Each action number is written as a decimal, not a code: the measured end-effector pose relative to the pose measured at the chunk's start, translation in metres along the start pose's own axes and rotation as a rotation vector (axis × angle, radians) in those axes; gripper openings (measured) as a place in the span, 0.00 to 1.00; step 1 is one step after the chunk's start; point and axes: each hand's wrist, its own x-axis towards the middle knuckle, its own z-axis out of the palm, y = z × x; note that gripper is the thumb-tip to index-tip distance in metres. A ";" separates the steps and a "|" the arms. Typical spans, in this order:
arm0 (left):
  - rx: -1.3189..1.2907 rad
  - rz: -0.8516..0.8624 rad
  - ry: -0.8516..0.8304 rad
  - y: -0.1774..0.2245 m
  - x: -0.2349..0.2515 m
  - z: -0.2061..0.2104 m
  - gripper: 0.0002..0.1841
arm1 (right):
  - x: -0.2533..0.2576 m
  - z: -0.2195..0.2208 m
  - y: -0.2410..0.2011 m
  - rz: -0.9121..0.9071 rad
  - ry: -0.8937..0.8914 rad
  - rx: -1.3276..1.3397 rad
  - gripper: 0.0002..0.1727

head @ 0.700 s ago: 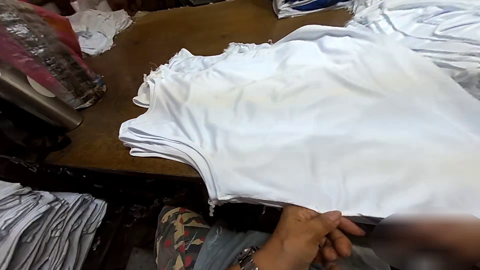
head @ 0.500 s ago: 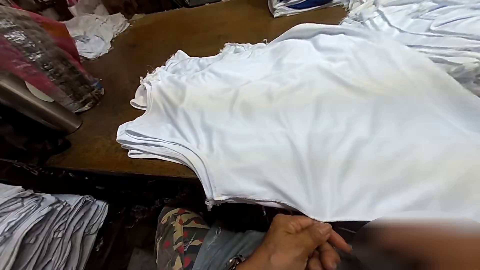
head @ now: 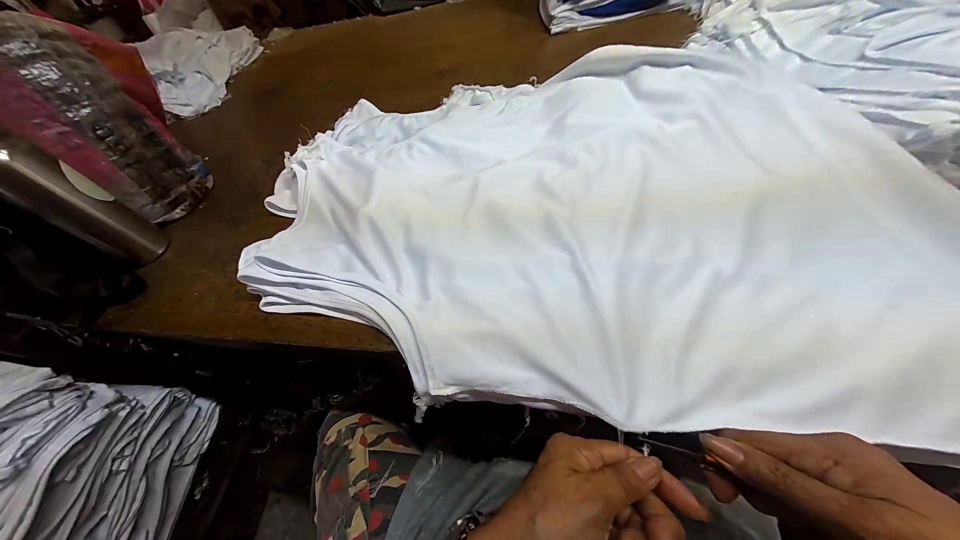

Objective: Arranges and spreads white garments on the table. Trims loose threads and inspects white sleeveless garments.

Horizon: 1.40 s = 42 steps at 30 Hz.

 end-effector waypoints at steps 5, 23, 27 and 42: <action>0.020 0.013 -0.012 0.000 -0.001 -0.001 0.20 | -0.001 0.000 0.002 0.052 -0.033 0.070 0.21; 0.320 0.011 -0.041 0.001 -0.006 -0.006 0.21 | 0.012 0.016 -0.007 0.013 -0.050 0.115 0.22; 0.865 0.061 0.068 -0.008 -0.017 -0.027 0.19 | 0.015 0.027 -0.036 -0.305 -0.021 -0.218 0.23; 0.695 0.453 0.974 0.003 -0.102 -0.071 0.15 | 0.137 0.111 -0.093 -0.568 0.155 -0.492 0.03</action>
